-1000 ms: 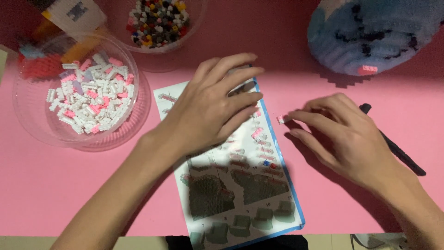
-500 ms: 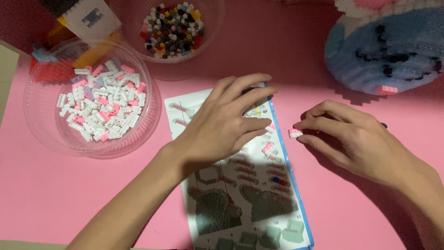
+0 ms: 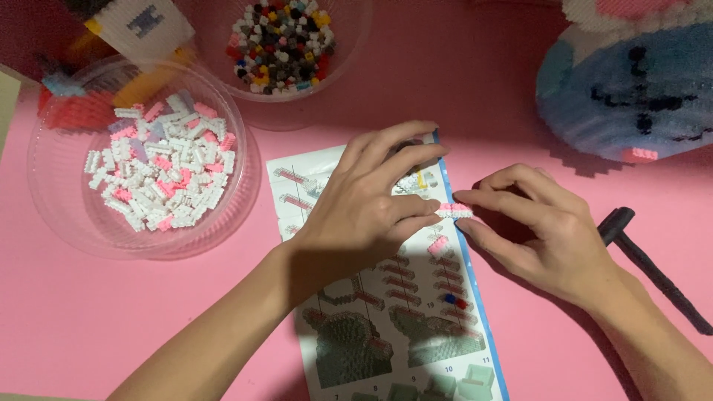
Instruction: The person assembles small pink and white plastic beads into a linear strip by hand, following a printed instruction sheet. They use a small hammer to tap the beads together and continue adding beads to extend the strip.
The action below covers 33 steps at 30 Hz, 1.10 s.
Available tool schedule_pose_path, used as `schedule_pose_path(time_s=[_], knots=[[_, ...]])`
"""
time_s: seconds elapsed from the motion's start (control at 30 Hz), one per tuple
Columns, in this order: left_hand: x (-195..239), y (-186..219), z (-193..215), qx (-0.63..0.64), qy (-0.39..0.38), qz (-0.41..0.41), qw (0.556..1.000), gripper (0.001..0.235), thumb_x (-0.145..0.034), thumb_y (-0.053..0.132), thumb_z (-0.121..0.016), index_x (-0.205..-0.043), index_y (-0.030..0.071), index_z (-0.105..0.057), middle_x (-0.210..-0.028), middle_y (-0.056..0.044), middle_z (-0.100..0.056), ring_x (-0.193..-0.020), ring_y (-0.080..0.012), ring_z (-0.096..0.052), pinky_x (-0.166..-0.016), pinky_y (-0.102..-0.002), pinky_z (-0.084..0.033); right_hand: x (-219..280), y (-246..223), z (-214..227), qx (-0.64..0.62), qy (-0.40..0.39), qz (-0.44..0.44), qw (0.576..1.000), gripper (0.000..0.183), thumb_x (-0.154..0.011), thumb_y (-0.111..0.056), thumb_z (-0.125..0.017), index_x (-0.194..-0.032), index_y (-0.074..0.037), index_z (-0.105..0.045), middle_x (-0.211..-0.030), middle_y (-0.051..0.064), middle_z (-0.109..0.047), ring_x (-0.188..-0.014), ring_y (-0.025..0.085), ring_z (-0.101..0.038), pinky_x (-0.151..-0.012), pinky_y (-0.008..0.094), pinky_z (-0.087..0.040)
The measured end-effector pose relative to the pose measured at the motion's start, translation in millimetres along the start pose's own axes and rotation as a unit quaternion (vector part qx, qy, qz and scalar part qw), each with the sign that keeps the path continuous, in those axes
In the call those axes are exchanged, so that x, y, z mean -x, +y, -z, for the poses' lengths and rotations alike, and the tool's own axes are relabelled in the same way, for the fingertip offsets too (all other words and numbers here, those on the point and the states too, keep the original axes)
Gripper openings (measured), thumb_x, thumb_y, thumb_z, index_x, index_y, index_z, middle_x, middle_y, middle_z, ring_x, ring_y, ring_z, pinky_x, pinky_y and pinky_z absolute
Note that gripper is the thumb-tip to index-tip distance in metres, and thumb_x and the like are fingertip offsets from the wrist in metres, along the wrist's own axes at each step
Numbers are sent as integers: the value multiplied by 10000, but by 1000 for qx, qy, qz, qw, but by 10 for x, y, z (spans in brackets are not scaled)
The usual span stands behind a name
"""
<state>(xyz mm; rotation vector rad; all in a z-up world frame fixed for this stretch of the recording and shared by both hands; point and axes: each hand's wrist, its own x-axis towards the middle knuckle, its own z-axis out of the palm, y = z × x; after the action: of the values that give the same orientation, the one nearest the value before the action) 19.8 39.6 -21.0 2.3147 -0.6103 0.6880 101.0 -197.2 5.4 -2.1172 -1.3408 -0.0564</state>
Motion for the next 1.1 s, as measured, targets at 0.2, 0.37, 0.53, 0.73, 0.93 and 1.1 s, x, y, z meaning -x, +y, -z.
schedule_pose_path(time_s=[0.2,0.37,0.53,0.73,0.93,1.1], knots=[[-12,22,20,15,-4,25,1000,129,-945,189,-844,-838,118,-848,-1417,-158,-625,-1419,-375,-483,-1079,-595,-439,8,37,-17,-28,-10,-22,999,278,-941,-165,-794,-1207,-85,-807,-969,54,-637,-863,172,-623,-832,291,-486],[-1,10,7,16,5,16,1000,103,-924,151,-870,-827,125,-849,-1404,-196,-645,-1401,-406,-509,-1050,-640,-458,-32,-23,2,-56,0,-67,996,242,-928,-121,-794,-1159,-54,-814,-971,75,-690,-867,167,-677,-841,270,-530],[15,-15,-13,33,9,21,999,155,-956,170,-834,-804,140,-841,-1430,-167,-628,-1415,-397,-504,-1067,-635,-448,-20,-8,-31,-30,-5,-45,999,246,-940,-134,-790,-1168,-45,-814,-965,74,-671,-869,176,-656,-835,278,-512],[7,-15,2,40,13,20,999,164,-951,149,-857,-791,116,-836,-1422,-188,-626,-1413,-410,-507,-1048,-645,-451,-23,-6,-36,-16,1,-20,1000,244,-937,-117,-800,-1162,-24,-809,-971,92,-674,-871,189,-662,-816,280,-531],[24,-32,-15,37,10,21,999,128,-959,173,-853,-837,135,-858,-1453,-166,-602,-1435,-401,-489,-1065,-628,-438,-9,8,-40,-15,1,-17,1000,250,-946,-107,-794,-1181,-20,-803,-992,110,-672,-889,198,-669,-852,289,-539],[14,-8,9,41,5,23,999,154,-955,137,-862,-804,111,-845,-1452,-169,-599,-1442,-397,-474,-1071,-643,-437,1,16,-44,2,1,-1,1000,244,-947,-112,-802,-1171,-14,-807,-998,112,-678,-905,212,-668,-848,302,-548]])
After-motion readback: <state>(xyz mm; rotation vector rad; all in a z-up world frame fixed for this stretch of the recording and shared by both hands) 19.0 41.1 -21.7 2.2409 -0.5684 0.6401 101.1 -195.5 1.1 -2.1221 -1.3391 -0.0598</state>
